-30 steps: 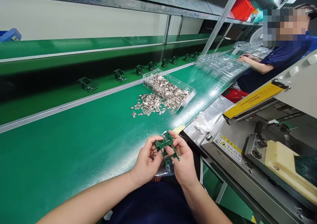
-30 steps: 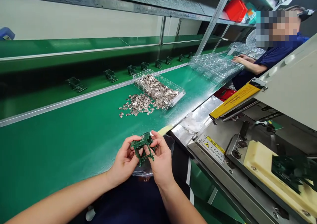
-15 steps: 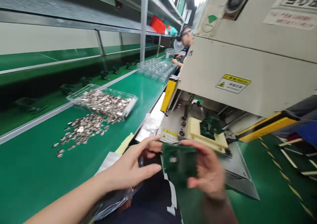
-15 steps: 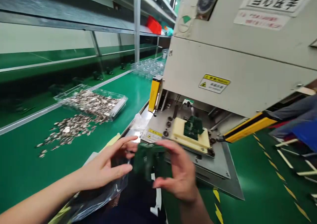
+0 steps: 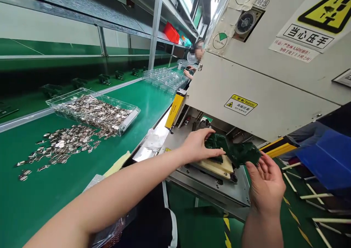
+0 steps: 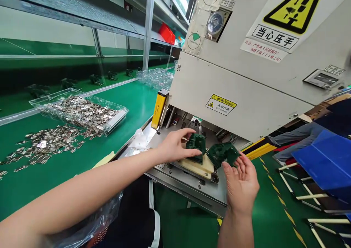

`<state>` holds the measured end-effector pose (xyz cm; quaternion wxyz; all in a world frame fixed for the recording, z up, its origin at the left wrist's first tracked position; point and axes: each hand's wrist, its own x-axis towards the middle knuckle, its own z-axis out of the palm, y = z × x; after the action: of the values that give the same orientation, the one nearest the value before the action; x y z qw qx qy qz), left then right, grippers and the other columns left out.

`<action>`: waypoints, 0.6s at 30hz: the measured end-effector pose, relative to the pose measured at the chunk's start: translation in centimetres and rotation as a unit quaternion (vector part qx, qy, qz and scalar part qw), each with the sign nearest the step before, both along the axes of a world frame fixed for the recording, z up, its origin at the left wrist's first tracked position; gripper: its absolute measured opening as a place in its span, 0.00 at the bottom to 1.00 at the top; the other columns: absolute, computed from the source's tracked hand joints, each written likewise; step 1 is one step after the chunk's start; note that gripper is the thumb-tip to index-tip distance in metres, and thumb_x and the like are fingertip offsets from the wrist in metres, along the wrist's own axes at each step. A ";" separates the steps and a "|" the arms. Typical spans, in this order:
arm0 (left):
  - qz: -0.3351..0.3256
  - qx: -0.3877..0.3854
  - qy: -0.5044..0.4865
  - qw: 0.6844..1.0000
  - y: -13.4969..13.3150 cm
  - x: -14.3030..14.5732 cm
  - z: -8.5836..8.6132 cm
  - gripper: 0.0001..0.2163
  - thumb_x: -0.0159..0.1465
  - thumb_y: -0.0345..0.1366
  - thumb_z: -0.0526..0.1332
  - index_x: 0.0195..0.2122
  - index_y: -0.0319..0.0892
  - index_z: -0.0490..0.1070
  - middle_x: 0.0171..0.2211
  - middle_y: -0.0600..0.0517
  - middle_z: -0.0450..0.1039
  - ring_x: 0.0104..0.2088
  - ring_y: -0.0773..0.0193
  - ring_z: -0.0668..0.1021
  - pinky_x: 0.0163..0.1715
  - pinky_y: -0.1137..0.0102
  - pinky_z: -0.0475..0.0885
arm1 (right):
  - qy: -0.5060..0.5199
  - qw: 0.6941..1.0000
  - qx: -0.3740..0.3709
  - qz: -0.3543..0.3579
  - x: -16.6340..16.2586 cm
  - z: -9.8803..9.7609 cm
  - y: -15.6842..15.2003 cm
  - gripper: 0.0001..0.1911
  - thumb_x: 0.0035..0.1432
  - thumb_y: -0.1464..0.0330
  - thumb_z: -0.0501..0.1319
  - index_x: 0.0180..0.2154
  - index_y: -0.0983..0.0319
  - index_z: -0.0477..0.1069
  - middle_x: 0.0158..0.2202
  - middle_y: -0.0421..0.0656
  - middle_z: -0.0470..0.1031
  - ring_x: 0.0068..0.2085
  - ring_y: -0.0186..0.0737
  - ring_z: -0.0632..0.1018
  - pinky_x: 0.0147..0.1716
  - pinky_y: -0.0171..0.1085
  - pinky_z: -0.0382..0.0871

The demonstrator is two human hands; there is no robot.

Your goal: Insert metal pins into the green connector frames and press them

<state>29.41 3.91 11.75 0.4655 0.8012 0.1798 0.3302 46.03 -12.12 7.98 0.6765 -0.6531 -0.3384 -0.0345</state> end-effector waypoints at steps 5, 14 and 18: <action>0.040 -0.087 -0.009 0.995 0.6 -10.1 -1.1 0.26 0.51 0.42 0.69 0.50 0.42 0.68 0.40 0.51 0.70 0.40 0.63 0.75 0.49 0.64 0.73 | -0.101 0.973 -0.167 0.123 0.7 1.3 3.1 0.33 0.47 0.54 0.70 0.53 0.58 0.68 0.48 0.49 0.73 0.52 0.53 0.72 0.49 0.49 0.68; -0.008 -0.237 0.160 0.958 1.1 -20.3 -9.3 0.27 0.51 0.43 0.70 0.51 0.46 0.67 0.60 0.44 0.60 0.49 0.57 0.73 0.52 0.58 0.70 | -0.147 0.918 -0.320 0.180 1.0 2.5 3.3 0.34 0.54 0.48 0.63 0.57 0.56 0.64 0.53 0.49 0.71 0.56 0.55 0.69 0.53 0.48 0.67; -0.092 -0.222 0.161 0.957 1.5 -18.3 -9.6 0.26 0.48 0.41 0.71 0.49 0.50 0.68 0.67 0.49 0.47 0.49 0.59 0.72 0.54 0.57 0.67 | -0.193 0.910 -0.361 0.073 1.9 1.4 0.0 0.38 0.58 0.46 0.56 0.64 0.54 0.53 0.56 0.48 0.70 0.49 0.57 0.75 0.49 0.51 0.69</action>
<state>11.09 5.38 2.16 0.6251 0.7334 0.2462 0.1043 47.94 -12.10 9.35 0.3171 -0.8067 -0.4985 0.0142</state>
